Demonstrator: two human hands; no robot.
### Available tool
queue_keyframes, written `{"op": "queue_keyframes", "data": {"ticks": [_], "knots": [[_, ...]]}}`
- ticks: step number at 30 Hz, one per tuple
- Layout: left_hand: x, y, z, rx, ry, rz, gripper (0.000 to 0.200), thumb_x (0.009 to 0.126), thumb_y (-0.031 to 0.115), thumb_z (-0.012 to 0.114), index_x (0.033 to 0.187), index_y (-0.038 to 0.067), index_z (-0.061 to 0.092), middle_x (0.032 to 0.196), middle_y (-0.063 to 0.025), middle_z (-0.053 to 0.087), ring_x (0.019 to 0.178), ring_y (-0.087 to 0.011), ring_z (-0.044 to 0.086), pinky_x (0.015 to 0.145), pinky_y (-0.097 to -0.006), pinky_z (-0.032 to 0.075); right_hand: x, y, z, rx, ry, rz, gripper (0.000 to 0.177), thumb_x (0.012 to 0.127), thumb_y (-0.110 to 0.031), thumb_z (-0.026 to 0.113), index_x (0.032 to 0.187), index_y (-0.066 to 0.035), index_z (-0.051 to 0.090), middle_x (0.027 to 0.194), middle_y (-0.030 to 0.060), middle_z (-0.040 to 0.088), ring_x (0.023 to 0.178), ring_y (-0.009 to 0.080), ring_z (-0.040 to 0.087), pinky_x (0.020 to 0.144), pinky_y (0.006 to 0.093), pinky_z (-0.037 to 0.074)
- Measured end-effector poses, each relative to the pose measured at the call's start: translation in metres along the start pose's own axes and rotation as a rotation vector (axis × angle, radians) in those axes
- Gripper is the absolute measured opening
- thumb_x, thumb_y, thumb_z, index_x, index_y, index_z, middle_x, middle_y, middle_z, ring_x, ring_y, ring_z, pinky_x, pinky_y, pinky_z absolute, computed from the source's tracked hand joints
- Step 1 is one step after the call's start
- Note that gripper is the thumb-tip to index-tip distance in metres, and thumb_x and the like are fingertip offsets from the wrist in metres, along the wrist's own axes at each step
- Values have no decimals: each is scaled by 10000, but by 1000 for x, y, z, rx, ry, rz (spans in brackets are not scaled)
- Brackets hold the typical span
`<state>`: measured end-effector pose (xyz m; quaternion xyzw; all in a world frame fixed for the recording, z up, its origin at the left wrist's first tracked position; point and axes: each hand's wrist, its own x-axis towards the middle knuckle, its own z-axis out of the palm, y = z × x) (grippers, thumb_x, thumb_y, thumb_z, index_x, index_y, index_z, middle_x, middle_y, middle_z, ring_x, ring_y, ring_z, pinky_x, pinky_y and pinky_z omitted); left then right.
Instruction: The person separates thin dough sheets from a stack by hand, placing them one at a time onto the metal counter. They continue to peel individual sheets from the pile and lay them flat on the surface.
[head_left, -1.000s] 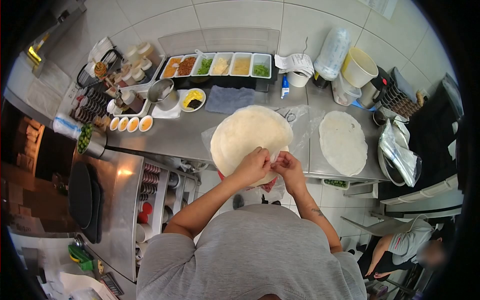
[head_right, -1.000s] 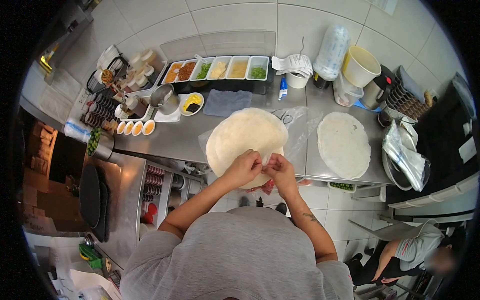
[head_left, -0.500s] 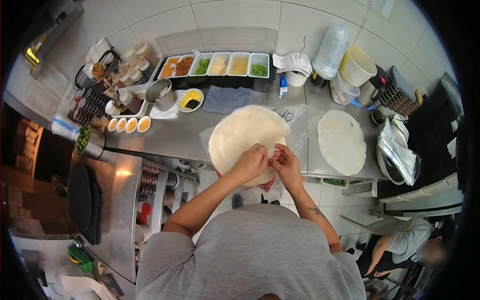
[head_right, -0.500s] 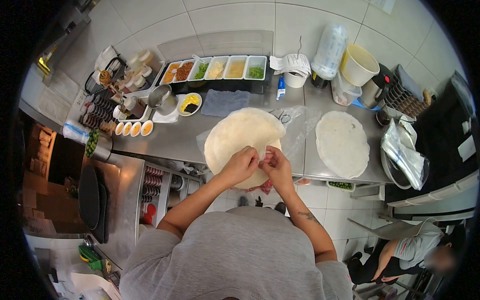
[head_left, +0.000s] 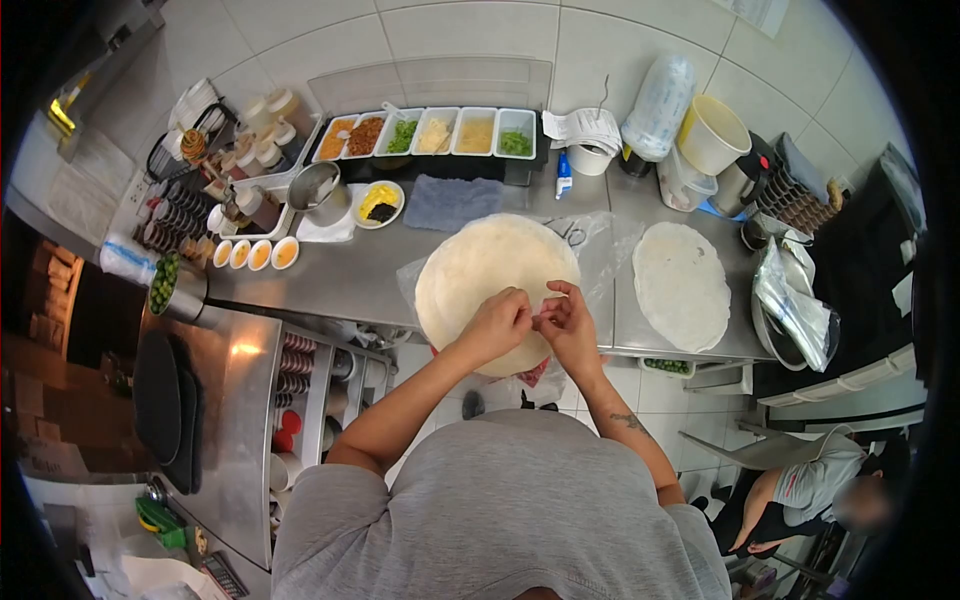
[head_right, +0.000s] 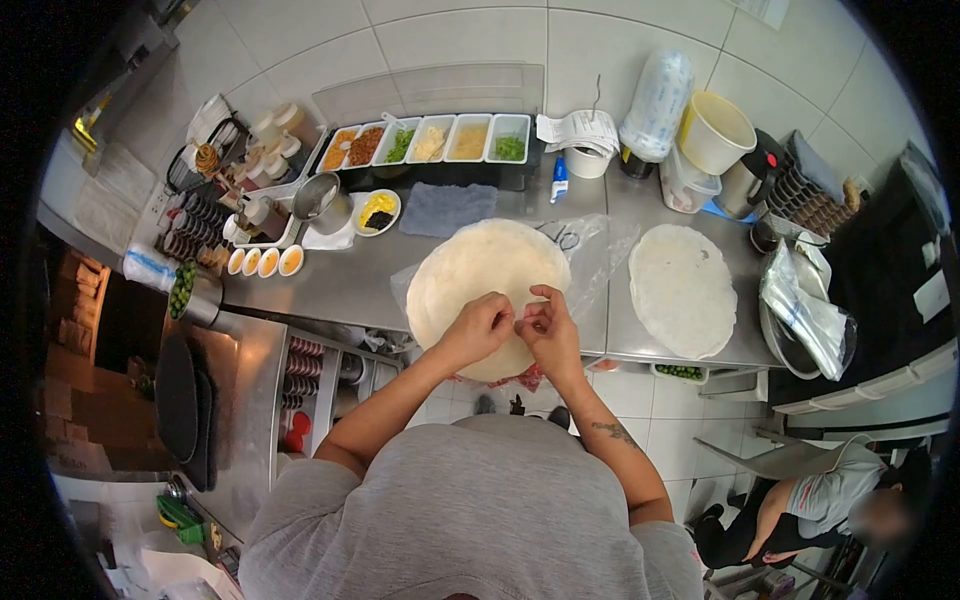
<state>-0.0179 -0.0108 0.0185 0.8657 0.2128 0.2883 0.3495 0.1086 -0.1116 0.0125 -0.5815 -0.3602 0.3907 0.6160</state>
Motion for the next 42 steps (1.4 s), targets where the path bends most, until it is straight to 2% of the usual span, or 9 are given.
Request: {"op": "queue_keyframes", "data": {"ticks": [3, 6, 9, 12, 18, 21, 24, 39, 42], "knots": [[4, 2, -11, -304, -183, -421, 102, 816, 87, 585, 779, 0, 547, 686, -105, 575, 614, -203, 569, 568, -320, 451, 0, -5, 1, -42, 7, -4, 548, 759, 87, 613, 1252, -29, 401, 892, 74, 574, 781, 117, 590, 712, 242, 487], [5, 0, -14, -345, -187, -419, 116, 819, 98, 587, 770, 0, 549, 663, -96, 578, 586, -200, 568, 553, -318, 450, -1, -8, 1, -54, 24, -17, 554, 759, 81, 621, 1253, -39, 403, 887, 71, 571, 774, 117, 593, 709, 244, 486], [4, 0, -5, -101, -55, -60, 110, 826, 92, 560, 780, -7, 554, 636, -92, 588, 549, -193, 565, 537, -305, 450, 0, -10, 2, -136, 24, -52, 564, 759, 76, 629, 1258, -57, 403, 882, 72, 567, 771, 124, 595, 708, 246, 486], [7, -6, 1, 37, 43, 83, 115, 830, 90, 558, 780, -13, 551, 624, -88, 594, 525, -187, 564, 523, -297, 449, 2, -13, 2, -195, 10, -73, 581, 758, 73, 634, 1268, -69, 394, 887, 77, 563, 766, 129, 595, 706, 248, 486], [7, -10, -12, -334, -177, -378, 103, 819, 78, 575, 803, -17, 538, 634, -93, 589, 525, -190, 559, 521, -299, 449, 3, -13, 1, -175, 0, -41, 597, 760, 76, 630, 1281, -69, 376, 897, 75, 556, 772, 126, 589, 706, 246, 485], [6, -8, -9, -324, -145, -371, 98, 816, 74, 563, 819, -20, 536, 642, -98, 590, 550, -186, 564, 536, -303, 450, 3, -16, 2, -138, -5, -22, 593, 758, 97, 612, 1280, -57, 379, 907, 72, 549, 784, 121, 581, 728, 248, 490], [7, -4, -7, -119, -70, -116, 98, 818, 81, 561, 813, -15, 539, 657, -101, 594, 586, -181, 574, 554, -308, 449, 6, -10, 4, -53, -18, -5, 585, 751, 141, 570, 1275, -38, 383, 929, 72, 541, 804, 124, 577, 769, 256, 505], [3, 2, -8, -244, -108, -246, 95, 824, 88, 571, 829, -8, 572, 680, -101, 604, 594, -164, 573, 566, -307, 453, -4, 0, 3, 259, 37, 63, 563, 741, 149, 552, 1250, -27, 388, 934, 77, 559, 827, 129, 589, 758, 251, 500], [4, -3, -1, 34, -65, -59, 112, 829, 103, 582, 841, -8, 574, 692, -90, 607, 603, -151, 579, 573, -307, 462, -3, -4, 7, 225, 52, 27, 550, 749, 139, 555, 1248, -26, 391, 930, 83, 546, 818, 123, 574, 749, 239, 490]]}}
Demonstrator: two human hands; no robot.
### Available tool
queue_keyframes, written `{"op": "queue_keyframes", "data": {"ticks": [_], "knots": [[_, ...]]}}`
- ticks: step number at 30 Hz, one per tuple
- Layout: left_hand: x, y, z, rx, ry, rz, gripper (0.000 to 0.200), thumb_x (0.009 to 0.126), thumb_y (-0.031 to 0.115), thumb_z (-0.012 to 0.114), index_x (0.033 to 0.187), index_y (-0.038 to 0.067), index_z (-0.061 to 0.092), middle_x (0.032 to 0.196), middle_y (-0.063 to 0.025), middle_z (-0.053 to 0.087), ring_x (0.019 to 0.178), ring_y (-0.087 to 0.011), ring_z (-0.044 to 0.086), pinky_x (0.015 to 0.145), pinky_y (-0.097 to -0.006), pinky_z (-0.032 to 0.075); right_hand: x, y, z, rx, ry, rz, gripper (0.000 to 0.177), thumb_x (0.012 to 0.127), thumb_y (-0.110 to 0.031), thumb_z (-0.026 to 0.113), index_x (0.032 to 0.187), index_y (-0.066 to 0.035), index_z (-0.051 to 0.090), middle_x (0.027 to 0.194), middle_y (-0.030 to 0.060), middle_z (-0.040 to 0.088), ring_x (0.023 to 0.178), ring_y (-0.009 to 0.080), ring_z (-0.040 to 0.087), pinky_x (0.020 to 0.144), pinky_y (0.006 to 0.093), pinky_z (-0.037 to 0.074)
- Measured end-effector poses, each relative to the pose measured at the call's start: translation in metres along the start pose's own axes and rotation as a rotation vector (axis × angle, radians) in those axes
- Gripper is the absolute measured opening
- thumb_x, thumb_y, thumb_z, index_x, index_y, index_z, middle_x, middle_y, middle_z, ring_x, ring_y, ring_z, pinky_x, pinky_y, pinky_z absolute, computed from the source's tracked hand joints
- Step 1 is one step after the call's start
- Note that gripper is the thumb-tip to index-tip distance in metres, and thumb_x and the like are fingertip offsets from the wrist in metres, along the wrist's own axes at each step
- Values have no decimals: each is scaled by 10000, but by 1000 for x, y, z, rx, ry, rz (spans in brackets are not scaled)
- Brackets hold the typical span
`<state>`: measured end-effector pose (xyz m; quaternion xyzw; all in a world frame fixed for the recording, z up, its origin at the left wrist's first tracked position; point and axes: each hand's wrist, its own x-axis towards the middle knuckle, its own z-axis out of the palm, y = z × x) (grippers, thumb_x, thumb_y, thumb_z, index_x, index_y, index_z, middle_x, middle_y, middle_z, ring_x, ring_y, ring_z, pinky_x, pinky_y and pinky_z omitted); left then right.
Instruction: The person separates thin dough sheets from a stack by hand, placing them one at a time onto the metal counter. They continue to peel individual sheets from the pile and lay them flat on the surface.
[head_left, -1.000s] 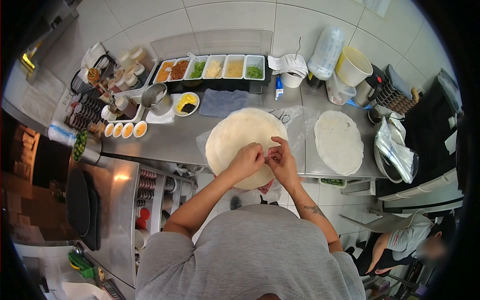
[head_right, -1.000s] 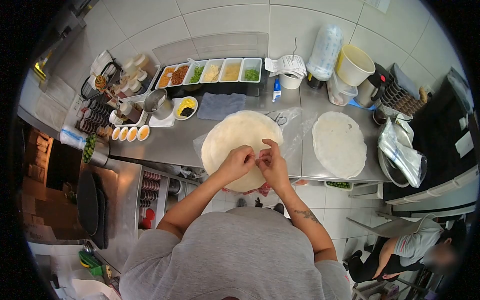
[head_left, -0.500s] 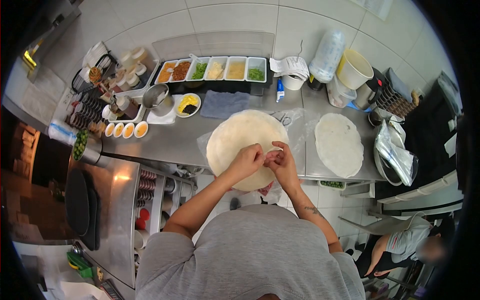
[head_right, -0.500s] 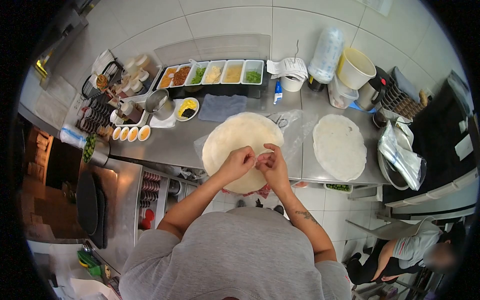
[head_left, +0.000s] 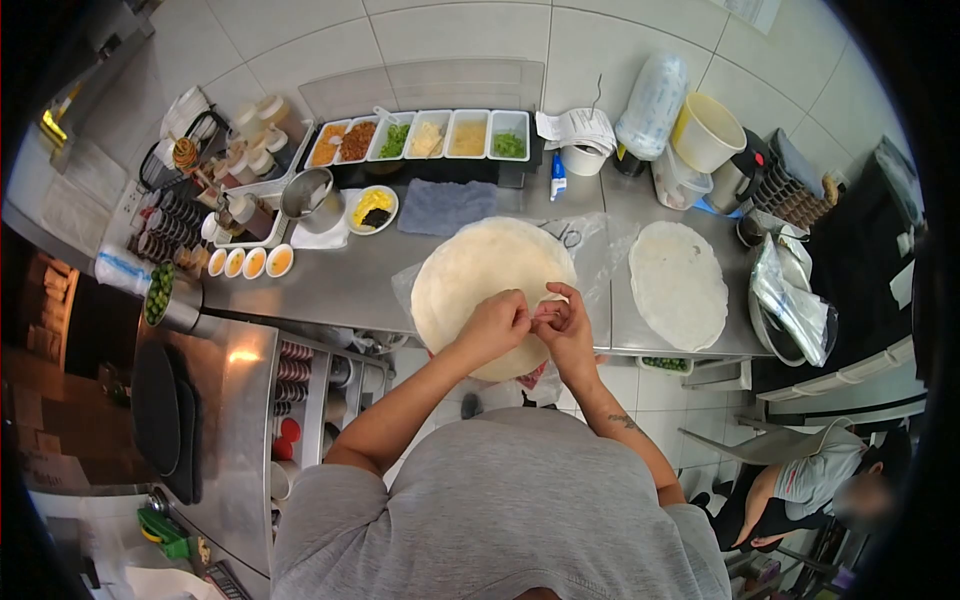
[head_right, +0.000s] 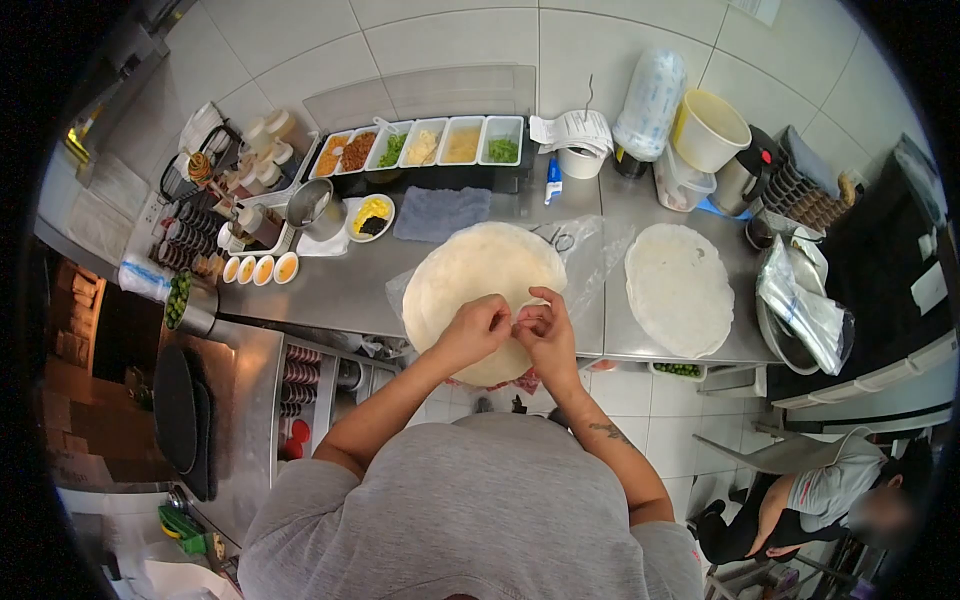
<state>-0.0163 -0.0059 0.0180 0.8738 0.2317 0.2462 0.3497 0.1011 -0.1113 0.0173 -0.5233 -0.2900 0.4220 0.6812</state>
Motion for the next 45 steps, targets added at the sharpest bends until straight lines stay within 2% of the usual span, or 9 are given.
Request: {"op": "queue_keyframes", "data": {"ticks": [3, 6, 9, 15, 18, 21, 24, 37, 45], "knots": [[4, -3, 0, -16, 17, 30, 124, 840, 117, 587, 829, -5, 567, 704, -76, 611, 614, -131, 586, 566, -299, 470, 2, 3, 0, -53, 9, -18, 551, 754, 134, 560, 1252, -28, 387, 926, 83, 546, 815, 124, 572, 748, 238, 488], [8, 5, -17, -409, -176, -348, 130, 845, 119, 587, 801, 2, 555, 707, -67, 610, 618, -121, 588, 554, -292, 474, 4, -1, -1, -52, 21, -4, 552, 756, 127, 568, 1254, -28, 386, 922, 83, 548, 814, 125, 571, 748, 238, 487], [8, 3, -23, -465, -153, -375, 132, 842, 116, 592, 784, 6, 547, 710, -69, 608, 614, -114, 583, 541, -285, 471, 5, -2, 0, -43, 18, -10, 555, 757, 123, 574, 1256, -31, 386, 922, 85, 551, 814, 127, 572, 750, 240, 486], [6, 2, -12, 75, -17, 8, 115, 840, 91, 578, 793, -5, 537, 723, -84, 610, 612, -125, 589, 545, -286, 472, 8, -1, 4, -85, -11, -51, 551, 761, 115, 577, 1257, -29, 385, 923, 91, 557, 814, 131, 581, 757, 243, 486], [7, -3, -10, 73, -1, 44, 96, 850, 75, 548, 802, -5, 527, 698, -83, 600, 586, -130, 581, 538, -288, 471, 9, -1, 3, -94, -15, -49, 545, 763, 110, 579, 1255, -23, 385, 923, 93, 562, 812, 130, 582, 757, 243, 485], [7, -1, -19, -314, -161, -308, 74, 863, 66, 521, 834, -3, 517, 675, -73, 587, 559, -124, 567, 526, -282, 464, 10, -1, 3, -58, -7, -41, 540, 765, 106, 580, 1253, -18, 386, 925, 95, 565, 810, 128, 581, 755, 243, 483], [7, -7, -20, -420, -176, -348, 63, 878, 62, 497, 863, 1, 507, 671, -60, 582, 550, -115, 559, 516, -272, 456, 11, -3, 4, -45, 4, -45, 538, 764, 102, 581, 1251, -18, 387, 924, 95, 564, 807, 126, 580, 753, 242, 481], [13, -9, -19, -449, -350, -368, 169, 880, 129, 602, 791, 32, 497, 662, 7, 522, 591, -74, 510, 521, -240, 431, 3, -5, 4, -68, 6, -14, 531, 746, 104, 597, 1230, -11, 411, 898, 74, 549, 796, 116, 567, 744, 236, 478], [8, -7, -15, -240, -196, -172, 181, 857, 110, 604, 776, 13, 475, 612, -32, 517, 570, -110, 521, 520, -282, 432, -7, -4, -1, -53, 83, 0, 523, 727, 133, 577, 1207, -12, 429, 899, 65, 555, 807, 123, 569, 743, 258, 498]]}}
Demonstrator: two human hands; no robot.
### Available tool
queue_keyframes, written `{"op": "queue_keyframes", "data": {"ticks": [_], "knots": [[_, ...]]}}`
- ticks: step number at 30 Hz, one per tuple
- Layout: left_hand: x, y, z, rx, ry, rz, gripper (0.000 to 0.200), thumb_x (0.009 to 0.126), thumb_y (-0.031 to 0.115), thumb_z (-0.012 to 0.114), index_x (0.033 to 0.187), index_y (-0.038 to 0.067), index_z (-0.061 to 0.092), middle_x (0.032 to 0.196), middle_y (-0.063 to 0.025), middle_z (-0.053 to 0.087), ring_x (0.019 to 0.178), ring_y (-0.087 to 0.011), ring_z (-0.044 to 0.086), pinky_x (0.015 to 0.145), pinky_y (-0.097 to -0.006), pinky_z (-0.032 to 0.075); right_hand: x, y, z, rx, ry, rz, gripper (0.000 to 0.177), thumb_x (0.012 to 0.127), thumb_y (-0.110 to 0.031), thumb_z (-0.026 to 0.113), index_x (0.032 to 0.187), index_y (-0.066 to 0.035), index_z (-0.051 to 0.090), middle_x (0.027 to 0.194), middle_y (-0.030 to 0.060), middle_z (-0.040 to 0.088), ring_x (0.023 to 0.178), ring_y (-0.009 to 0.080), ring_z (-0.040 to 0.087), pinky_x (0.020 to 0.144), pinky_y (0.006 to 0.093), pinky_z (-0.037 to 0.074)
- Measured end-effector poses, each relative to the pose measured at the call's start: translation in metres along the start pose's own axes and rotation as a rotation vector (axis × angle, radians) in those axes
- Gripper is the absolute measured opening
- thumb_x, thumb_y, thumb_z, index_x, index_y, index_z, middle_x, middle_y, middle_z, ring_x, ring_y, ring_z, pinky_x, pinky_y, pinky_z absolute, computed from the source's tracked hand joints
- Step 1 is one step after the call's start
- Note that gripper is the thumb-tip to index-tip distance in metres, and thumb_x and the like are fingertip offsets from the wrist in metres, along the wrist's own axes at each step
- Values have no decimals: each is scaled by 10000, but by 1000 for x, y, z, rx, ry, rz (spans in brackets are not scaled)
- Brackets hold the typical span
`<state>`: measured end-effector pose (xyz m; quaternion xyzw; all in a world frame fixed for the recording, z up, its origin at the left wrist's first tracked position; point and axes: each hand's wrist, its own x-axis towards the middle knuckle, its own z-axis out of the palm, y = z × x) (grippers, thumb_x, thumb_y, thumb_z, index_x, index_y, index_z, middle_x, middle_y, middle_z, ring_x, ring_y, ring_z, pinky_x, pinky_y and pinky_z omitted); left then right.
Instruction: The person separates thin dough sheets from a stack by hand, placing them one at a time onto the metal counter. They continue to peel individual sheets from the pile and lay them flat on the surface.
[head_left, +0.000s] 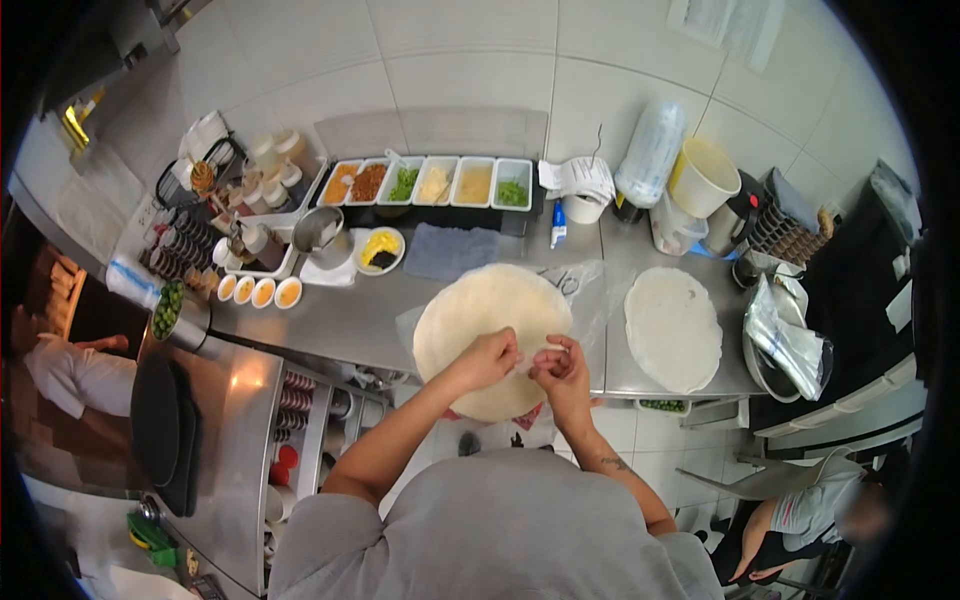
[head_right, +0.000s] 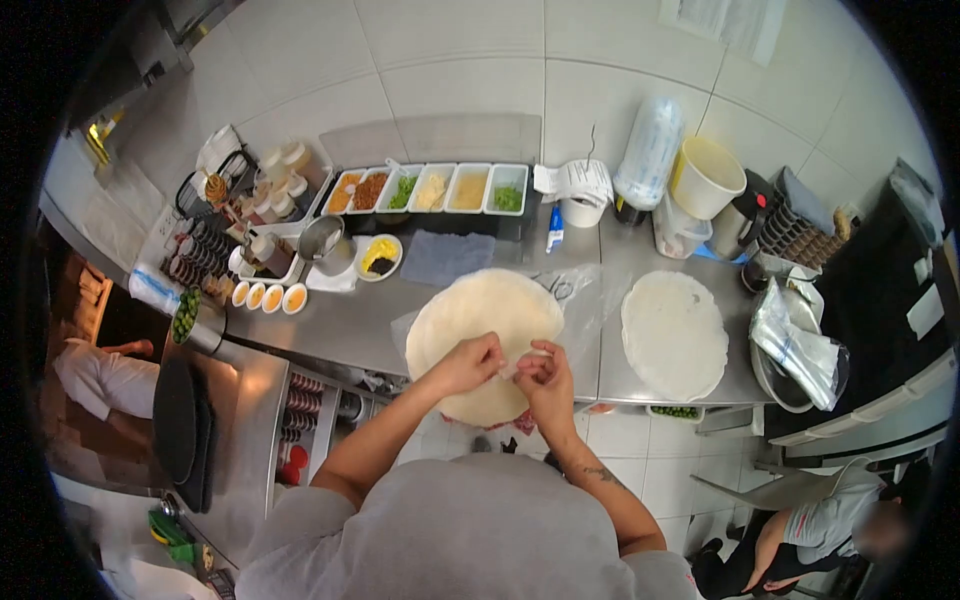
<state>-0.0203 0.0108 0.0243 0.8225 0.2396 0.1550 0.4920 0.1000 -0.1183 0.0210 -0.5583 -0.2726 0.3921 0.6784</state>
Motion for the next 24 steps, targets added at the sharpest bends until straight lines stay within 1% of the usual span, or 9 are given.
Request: {"op": "queue_keyframes", "data": {"ticks": [1, 4, 5, 8, 11, 14, 15, 21, 24], "knots": [[-2, 8, 0, 69, 23, 62, 164, 838, 91, 567, 767, 4, 448, 676, -181, 543, 619, -311, 557, 567, -387, 433, -1, 1, 0, 6, 8, -9, 484, 724, 134, 576, 1167, -10, 443, 899, 65, 556, 803, 123, 568, 737, 260, 501], [-5, 11, 3, 198, 56, 169, 141, 841, 84, 531, 819, -12, 429, 785, -226, 539, 721, -401, 551, 613, -438, 429, -4, 4, 0, 40, 10, 20, 418, 739, 92, 596, 1120, -1, 452, 909, 73, 553, 815, 131, 552, 742, 250, 485], [-6, 2, 8, 218, 88, 200, 110, 824, 55, 543, 836, 13, 442, 778, -194, 521, 717, -385, 532, 644, -414, 431, -7, 1, 2, 66, 21, 55, 378, 742, 96, 588, 1082, -9, 461, 916, 69, 549, 823, 127, 549, 749, 248, 487], [-12, 10, 5, 243, 20, 159, 113, 817, 51, 537, 873, 9, 450, 786, -193, 517, 721, -383, 547, 634, -423, 434, -11, 1, 4, 71, 26, 53, 365, 741, 100, 585, 1067, -11, 463, 927, 66, 541, 830, 123, 547, 756, 249, 490], [-10, 1, 8, 356, 117, 238, 90, 803, 39, 526, 869, 0, 479, 778, -196, 530, 722, -377, 559, 632, -427, 440, -10, 7, 9, 37, 58, 10, 369, 735, 110, 583, 1061, -15, 463, 934, 61, 535, 831, 120, 546, 759, 248, 489], [-2, 9, -4, 155, 153, 258, 100, 773, 35, 525, 841, -16, 472, 806, -214, 558, 727, -400, 561, 646, -463, 443, -7, 3, 15, 24, 66, -38, 385, 732, 120, 579, 1070, -16, 455, 933, 57, 531, 830, 122, 546, 771, 249, 486], [-2, 14, -7, 128, 152, 202, 51, 790, 28, 519, 815, -16, 514, 764, -193, 570, 711, -358, 582, 637, -411, 455, -9, -6, 19, 51, 70, -15, 378, 744, 97, 583, 1079, -16, 447, 933, 57, 526, 828, 128, 547, 765, 245, 480], [1, 4, -6, 50, 46, 236, 56, 804, 21, 519, 845, -17, 515, 782, -184, 584, 723, -351, 591, 640, -408, 460, -6, -9, 35, 90, 124, 93, 297, 793, 20, 550, 1069, -14, 447, 870, 45, 520, 742, 131, 558, 655, 242, 479], [0, -1, 2, 111, 152, 289, 65, 807, 26, 529, 857, -13, 513, 792, -179, 583, 726, -350, 590, 637, -410, 461, -3, 0, 25, -43, 123, 85, 274, 801, 23, 556, 1052, -12, 452, 830, 40, 510, 686, 129, 552, 603, 250, 472]]}}
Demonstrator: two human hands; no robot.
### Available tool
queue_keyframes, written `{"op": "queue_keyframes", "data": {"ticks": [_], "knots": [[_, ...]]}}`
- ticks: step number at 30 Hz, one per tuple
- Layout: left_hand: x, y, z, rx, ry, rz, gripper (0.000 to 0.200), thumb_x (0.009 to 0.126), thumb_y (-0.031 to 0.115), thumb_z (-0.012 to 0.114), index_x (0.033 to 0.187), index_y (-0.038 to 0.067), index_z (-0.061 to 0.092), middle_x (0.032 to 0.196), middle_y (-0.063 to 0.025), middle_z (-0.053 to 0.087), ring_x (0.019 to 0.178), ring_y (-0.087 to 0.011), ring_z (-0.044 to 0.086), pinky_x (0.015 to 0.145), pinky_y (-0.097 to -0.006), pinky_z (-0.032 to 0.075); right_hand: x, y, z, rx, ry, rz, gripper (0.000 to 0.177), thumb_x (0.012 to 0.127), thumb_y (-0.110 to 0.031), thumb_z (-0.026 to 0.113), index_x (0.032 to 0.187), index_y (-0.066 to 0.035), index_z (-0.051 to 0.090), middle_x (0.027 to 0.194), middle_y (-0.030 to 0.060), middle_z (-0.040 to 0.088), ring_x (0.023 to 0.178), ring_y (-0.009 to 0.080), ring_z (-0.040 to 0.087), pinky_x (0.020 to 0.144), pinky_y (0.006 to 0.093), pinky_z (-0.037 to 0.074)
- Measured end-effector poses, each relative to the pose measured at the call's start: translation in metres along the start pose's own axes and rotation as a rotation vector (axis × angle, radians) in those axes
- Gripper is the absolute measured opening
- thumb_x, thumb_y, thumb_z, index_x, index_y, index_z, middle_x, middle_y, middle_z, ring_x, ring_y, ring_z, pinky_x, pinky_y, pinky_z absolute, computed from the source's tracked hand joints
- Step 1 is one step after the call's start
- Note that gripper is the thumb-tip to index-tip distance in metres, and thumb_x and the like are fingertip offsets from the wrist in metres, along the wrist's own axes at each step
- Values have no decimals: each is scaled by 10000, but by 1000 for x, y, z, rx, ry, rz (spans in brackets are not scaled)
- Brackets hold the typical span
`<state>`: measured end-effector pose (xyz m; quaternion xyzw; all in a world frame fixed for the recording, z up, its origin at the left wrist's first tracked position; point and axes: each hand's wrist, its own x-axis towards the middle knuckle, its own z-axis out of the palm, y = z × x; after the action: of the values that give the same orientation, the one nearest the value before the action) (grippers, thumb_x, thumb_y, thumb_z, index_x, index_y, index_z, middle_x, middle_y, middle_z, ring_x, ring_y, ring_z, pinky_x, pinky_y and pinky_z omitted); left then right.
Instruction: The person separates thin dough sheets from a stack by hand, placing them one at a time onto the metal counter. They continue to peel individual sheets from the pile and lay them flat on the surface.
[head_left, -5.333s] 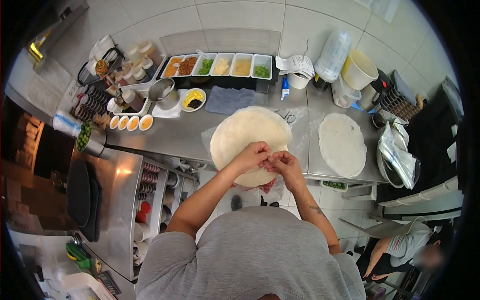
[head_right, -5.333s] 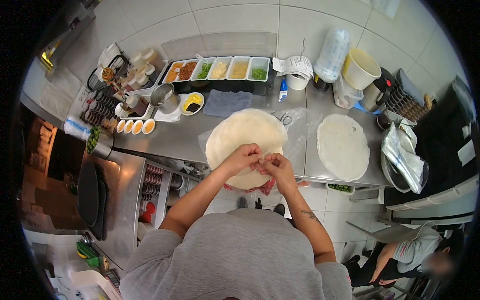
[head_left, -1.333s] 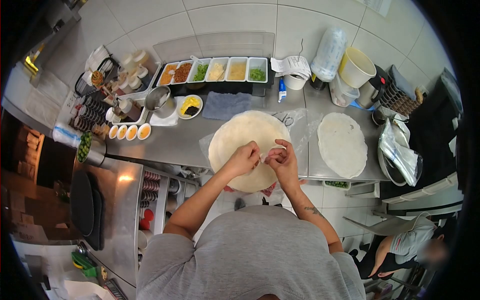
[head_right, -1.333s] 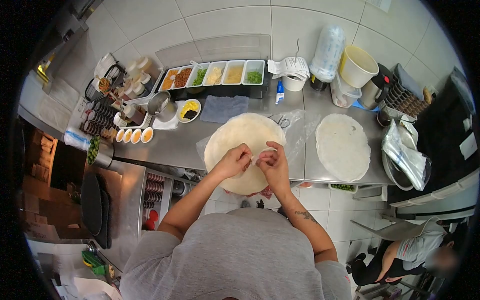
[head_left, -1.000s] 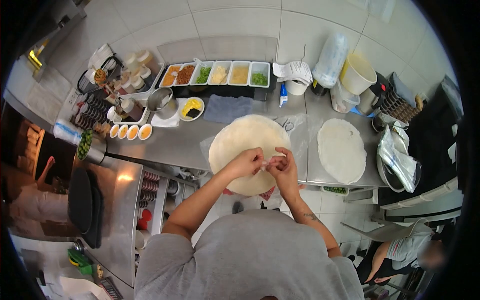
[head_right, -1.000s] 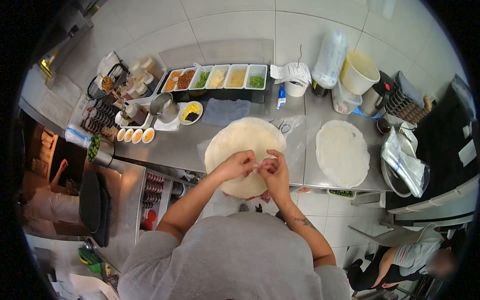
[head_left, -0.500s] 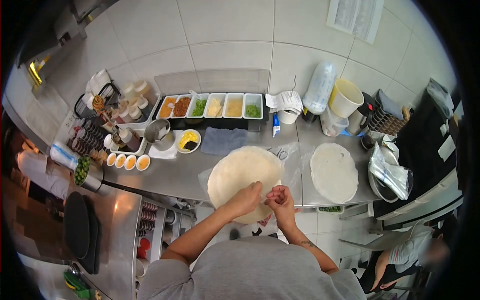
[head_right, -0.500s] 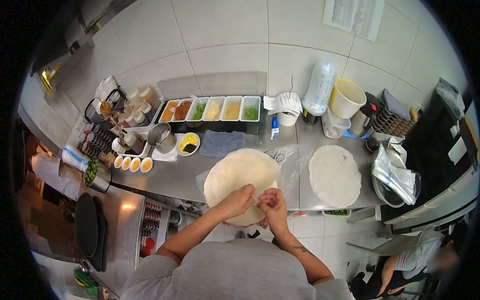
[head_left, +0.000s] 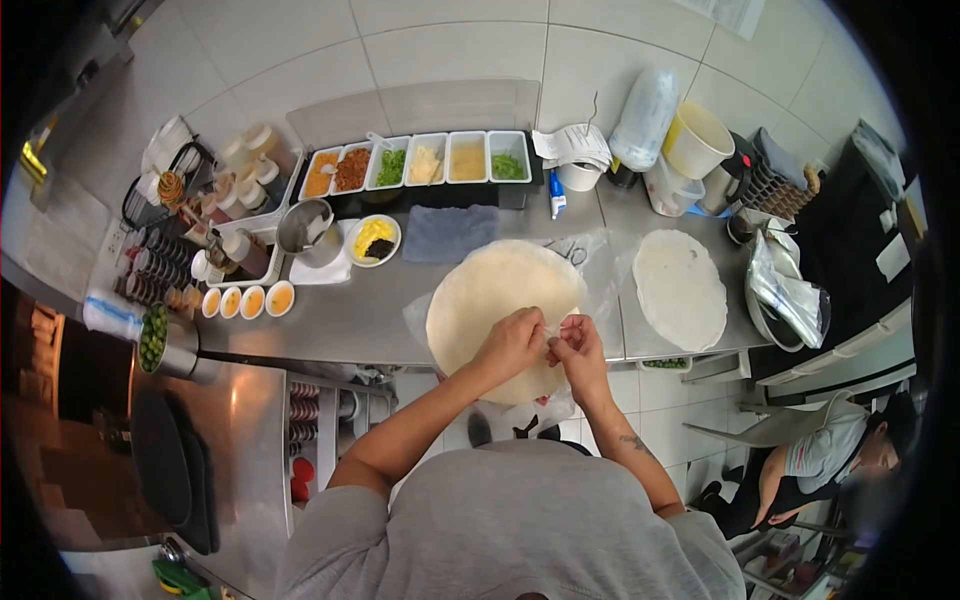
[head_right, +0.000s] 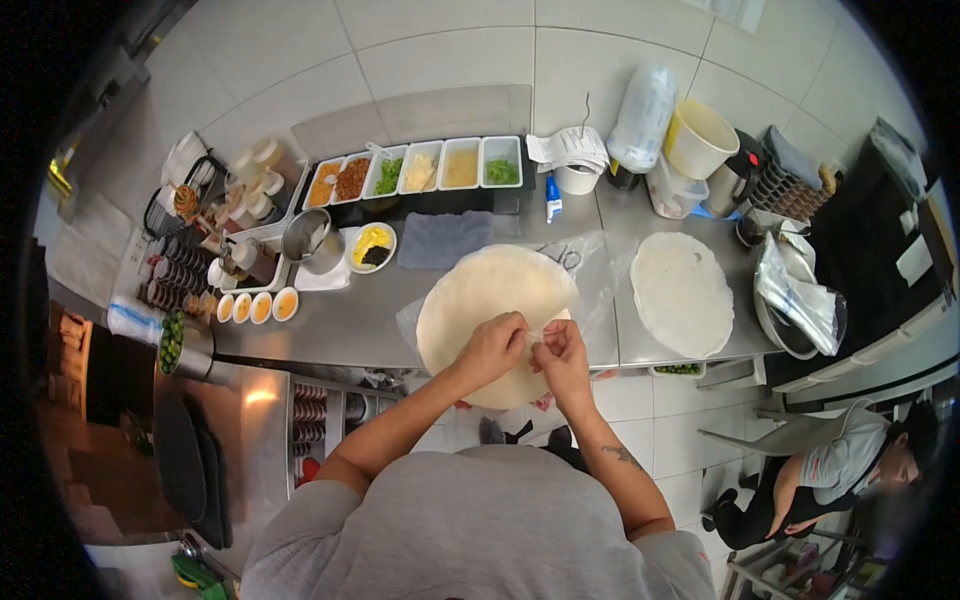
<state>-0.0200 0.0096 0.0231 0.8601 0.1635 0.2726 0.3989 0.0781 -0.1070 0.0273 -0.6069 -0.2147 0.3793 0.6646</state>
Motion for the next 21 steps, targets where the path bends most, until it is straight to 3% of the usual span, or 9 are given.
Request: {"op": "queue_keyframes", "data": {"ticks": [6, 15, 18, 21], "knots": [[-1, 14, 6, 54, 95, -4, 82, 797, 34, 557, 849, 5, 502, 784, -166, 562, 715, -337, 580, 625, -407, 461, 14, -4, -13, -26, -105, -70, 298, 842, 12, 557, 1124, 21, 461, 818, 49, 530, 662, 122, 558, 571, 242, 463], [12, 23, 13, 103, -3, -7, 112, 790, 60, 590, 819, 10, 494, 716, -127, 572, 657, -282, 583, 596, -373, 455, 17, -20, -41, -71, -350, -93, 337, 869, -18, 567, 1191, 19, 474, 850, 35, 524, 698, 120, 558, 621, 246, 461], [10, 36, 19, 14, 3, -188, 105, 787, 57, 589, 807, 3, 501, 686, -121, 571, 643, -287, 582, 593, -369, 456, 16, -19, -51, -65, -376, -91, 354, 876, -23, 569, 1210, 22, 460, 847, 31, 522, 704, 115, 563, 616, 242, 460], [8, 41, 29, -12, 25, -244, 107, 787, 66, 597, 816, 5, 513, 695, -129, 584, 658, -294, 585, 606, -359, 462, 17, -16, -61, -74, -405, -62, 368, 878, -25, 571, 1224, 22, 454, 842, 26, 520, 706, 110, 564, 612, 238, 459]]}}
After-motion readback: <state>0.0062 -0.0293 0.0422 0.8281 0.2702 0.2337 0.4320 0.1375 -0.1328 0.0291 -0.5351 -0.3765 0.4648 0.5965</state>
